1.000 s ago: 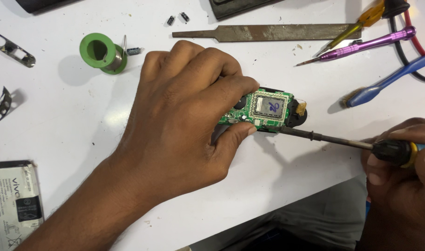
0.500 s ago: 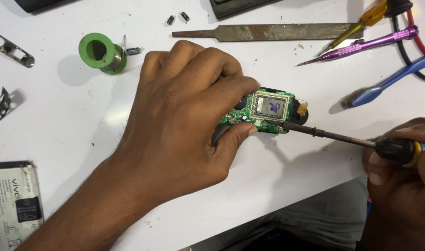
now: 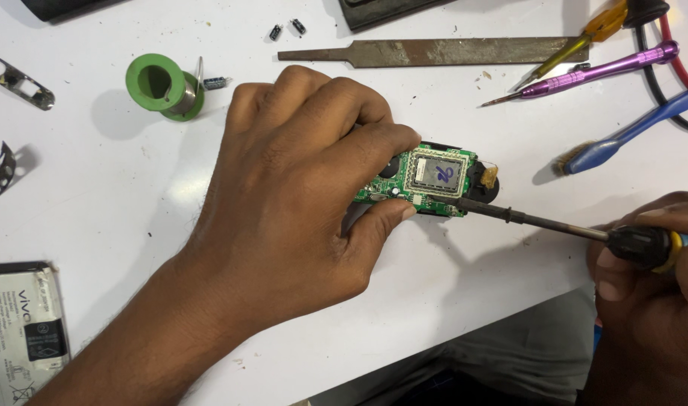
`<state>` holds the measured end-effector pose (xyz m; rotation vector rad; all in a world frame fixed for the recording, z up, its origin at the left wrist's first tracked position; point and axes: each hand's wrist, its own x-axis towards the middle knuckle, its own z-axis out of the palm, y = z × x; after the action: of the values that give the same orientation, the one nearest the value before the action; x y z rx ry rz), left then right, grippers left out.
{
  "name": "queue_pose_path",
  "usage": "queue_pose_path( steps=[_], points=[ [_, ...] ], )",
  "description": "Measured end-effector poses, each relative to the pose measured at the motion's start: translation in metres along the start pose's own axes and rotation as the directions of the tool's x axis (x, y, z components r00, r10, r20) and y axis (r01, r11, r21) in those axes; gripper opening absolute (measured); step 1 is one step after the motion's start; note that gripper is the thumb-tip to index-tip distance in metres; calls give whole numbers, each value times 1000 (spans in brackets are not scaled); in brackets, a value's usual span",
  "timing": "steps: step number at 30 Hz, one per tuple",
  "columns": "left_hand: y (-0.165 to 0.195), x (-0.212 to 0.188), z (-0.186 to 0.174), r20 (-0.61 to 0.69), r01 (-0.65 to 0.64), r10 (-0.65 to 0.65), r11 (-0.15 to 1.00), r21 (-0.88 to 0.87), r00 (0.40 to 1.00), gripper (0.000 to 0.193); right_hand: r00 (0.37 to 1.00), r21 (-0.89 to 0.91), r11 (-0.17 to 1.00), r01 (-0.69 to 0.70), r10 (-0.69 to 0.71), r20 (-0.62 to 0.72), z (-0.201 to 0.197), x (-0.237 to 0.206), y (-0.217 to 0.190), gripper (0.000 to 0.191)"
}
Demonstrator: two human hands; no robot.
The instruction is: The person holds a disassembled feature-phone motherboard on a workbench and uses a soldering iron to solder components and connectors on the board, repositioning and turning the board to reach different sides while a battery and hand tools lie nearby.
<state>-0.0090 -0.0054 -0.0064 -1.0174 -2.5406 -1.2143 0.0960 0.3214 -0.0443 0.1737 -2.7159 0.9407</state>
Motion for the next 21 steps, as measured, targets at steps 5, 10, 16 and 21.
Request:
queue_pose_path(
  steps=[5, 10, 16, 21],
  points=[
    [0, 0, -1, 2, -1, 1, 1000, 4, 1000, 40, 1000, 35, 999, 24, -25, 19, -3, 2, 11, 8],
    [0, 0, 0, -4, -6, 6, 1000, 0, 1000, 40, 1000, 23, 999, 24, -24, 17, -4, -6, 14, 8],
    [0, 0, 0, 0, 0, 0, 1000, -5, 1000, 40, 997, 234, 969, -77, 81, -8, -4, -5, 15, 9],
    [0, 0, 0, 0, 1, -1, 1000, -1, 1000, 40, 1000, 52, 999, 3, -3, -1, -3, -7, 10, 16]
  ],
)
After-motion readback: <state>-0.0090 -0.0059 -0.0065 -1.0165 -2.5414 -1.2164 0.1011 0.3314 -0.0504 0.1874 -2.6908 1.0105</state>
